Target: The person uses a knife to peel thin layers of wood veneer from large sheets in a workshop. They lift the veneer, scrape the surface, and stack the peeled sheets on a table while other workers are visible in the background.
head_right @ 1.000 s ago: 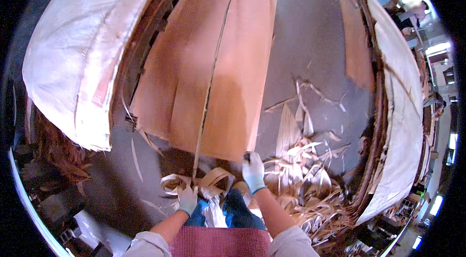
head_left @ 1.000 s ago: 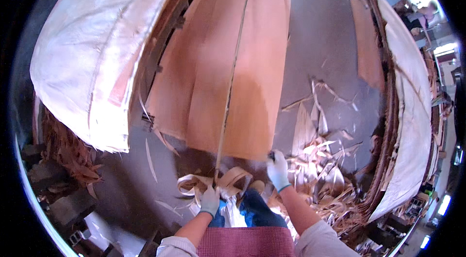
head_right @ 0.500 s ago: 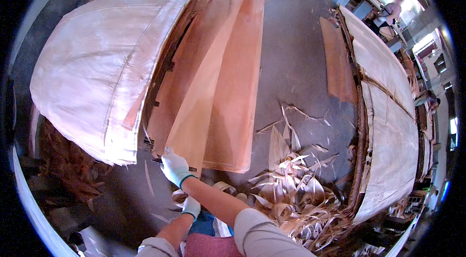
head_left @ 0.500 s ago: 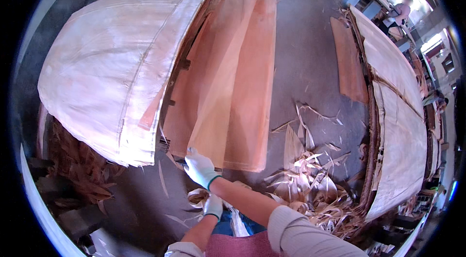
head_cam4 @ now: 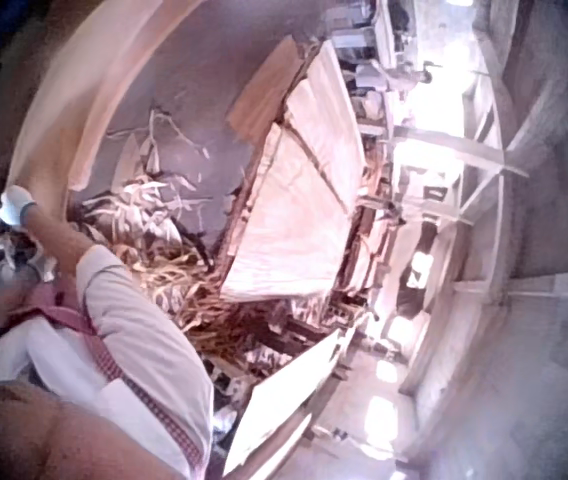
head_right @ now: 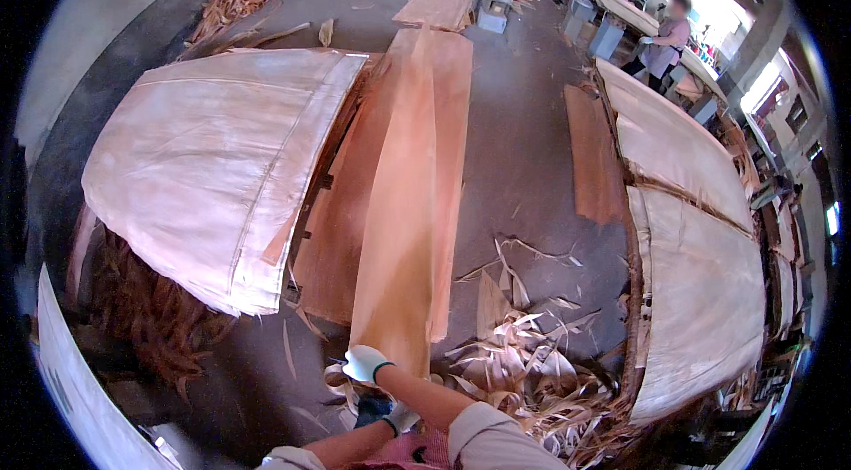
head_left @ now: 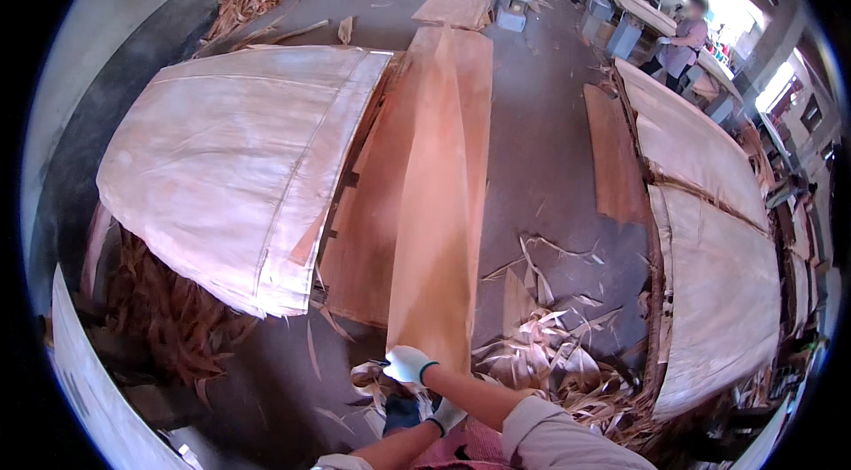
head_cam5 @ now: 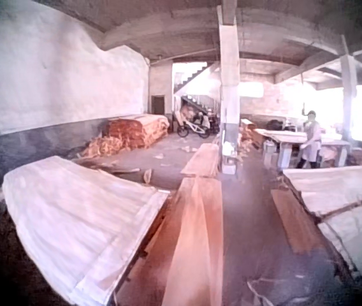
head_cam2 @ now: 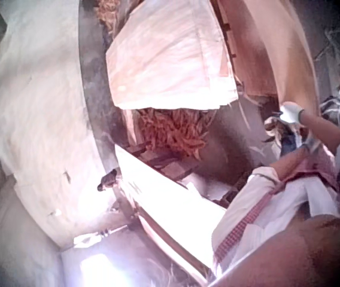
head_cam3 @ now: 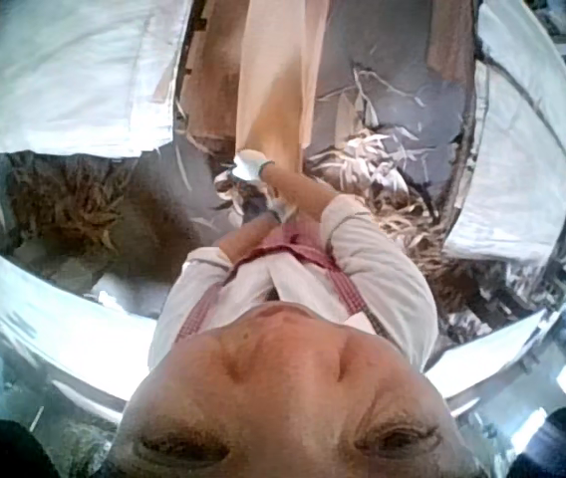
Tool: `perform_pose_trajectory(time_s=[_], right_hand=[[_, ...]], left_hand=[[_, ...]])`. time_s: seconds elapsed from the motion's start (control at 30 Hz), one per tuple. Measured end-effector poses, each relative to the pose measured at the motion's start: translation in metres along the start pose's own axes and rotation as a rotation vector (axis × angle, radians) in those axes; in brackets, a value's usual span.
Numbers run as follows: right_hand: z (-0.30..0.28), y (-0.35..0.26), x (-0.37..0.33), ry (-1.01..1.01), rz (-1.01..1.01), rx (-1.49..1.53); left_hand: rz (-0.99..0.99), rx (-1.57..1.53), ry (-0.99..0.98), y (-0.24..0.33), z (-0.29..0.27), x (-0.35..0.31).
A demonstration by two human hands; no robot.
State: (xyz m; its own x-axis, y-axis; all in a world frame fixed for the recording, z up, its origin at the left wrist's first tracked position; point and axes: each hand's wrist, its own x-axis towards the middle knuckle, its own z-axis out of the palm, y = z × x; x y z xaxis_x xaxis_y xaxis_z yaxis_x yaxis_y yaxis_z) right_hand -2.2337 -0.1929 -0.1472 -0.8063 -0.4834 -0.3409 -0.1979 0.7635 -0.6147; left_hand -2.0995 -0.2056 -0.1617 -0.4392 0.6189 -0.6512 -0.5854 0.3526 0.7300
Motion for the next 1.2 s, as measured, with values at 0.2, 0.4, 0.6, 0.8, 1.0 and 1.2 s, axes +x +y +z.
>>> perform_pose_trajectory(time_s=[0.2,0.4,0.6,0.8,1.0,1.2], right_hand=[[-0.093,0.014,-0.114,0.215,-0.071,0.935],[-0.127,-0.018,-0.215,0.531,0.718,0.109],[-0.077,-0.028,-0.241,0.8,0.915,0.153],[-0.048,-0.113,-0.368,0.984,0.913,0.199],[0.026,-0.232,-0.501,1.047,1.204,0.257],[0.114,-0.315,-0.595,1.298,1.304,0.189]], left_hand=[[-0.21,-0.725,-0.095,0.069,0.024,-0.073],[-0.187,-0.474,-0.164,0.147,0.051,-0.146],[0.072,-0.318,-0.525,0.06,0.082,-0.113],[0.724,0.748,-1.08,-0.041,-0.017,-0.198],[0.178,1.049,-0.77,-0.068,-0.092,-0.227],[0.354,0.8,-1.016,-0.024,0.008,-0.215]])
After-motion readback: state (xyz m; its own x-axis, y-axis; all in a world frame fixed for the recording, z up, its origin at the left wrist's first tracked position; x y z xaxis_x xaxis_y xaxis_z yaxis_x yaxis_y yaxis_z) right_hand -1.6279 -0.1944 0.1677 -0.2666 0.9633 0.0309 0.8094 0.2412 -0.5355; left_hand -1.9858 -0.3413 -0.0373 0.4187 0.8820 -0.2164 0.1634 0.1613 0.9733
